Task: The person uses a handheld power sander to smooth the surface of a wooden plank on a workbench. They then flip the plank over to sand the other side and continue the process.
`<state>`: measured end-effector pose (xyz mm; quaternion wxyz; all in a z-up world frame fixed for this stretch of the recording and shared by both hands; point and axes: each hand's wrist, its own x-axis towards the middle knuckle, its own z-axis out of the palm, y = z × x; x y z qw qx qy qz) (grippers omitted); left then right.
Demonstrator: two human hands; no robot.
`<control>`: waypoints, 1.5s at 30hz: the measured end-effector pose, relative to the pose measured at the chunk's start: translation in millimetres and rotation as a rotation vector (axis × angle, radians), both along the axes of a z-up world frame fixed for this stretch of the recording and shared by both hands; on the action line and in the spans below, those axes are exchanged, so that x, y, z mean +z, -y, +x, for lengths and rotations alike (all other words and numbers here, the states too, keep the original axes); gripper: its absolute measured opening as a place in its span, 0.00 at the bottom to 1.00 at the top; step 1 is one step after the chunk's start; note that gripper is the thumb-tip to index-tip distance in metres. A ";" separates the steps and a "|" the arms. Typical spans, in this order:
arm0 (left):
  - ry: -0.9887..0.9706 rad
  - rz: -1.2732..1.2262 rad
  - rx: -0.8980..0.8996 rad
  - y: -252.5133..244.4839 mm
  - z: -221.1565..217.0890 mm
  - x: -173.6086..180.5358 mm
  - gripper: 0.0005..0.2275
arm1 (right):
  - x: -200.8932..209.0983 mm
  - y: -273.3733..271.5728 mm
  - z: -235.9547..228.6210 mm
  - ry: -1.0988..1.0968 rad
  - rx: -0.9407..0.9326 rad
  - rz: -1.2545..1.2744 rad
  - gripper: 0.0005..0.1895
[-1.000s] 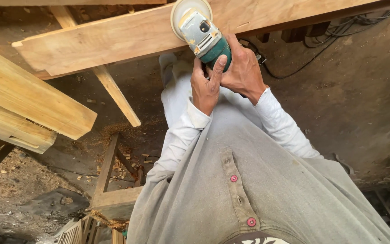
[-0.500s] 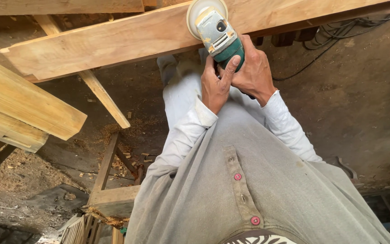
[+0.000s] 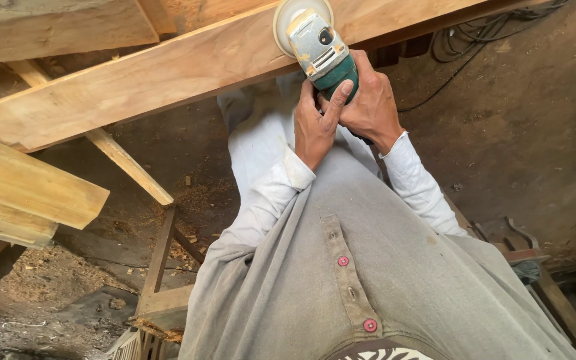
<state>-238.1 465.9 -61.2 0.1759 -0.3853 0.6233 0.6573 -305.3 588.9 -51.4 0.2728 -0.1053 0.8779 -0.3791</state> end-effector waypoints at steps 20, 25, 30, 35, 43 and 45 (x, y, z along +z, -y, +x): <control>0.072 0.079 -0.166 -78.8 -63.9 16.3 0.34 | -7.8 -100.9 -33.4 -0.012 -0.117 -0.017 0.29; 0.076 0.096 -0.204 -102.0 -77.7 17.0 0.31 | -12.0 -128.7 -39.9 -0.012 -0.152 0.007 0.28; 0.078 0.106 -0.230 -122.0 -89.4 18.7 0.35 | -11.8 -150.1 -47.7 -0.011 -0.173 0.023 0.27; 0.071 0.117 -0.263 -140.9 -101.3 18.3 0.39 | -11.9 -171.1 -55.1 0.017 -0.217 0.040 0.26; 0.089 0.128 -0.344 -173.4 -126.5 19.3 0.40 | -17.7 -211.2 -69.1 -0.055 -0.243 0.062 0.27; 0.097 0.129 -0.365 -181.8 -133.1 16.6 0.40 | -20.4 -221.4 -73.5 -0.063 -0.251 0.068 0.28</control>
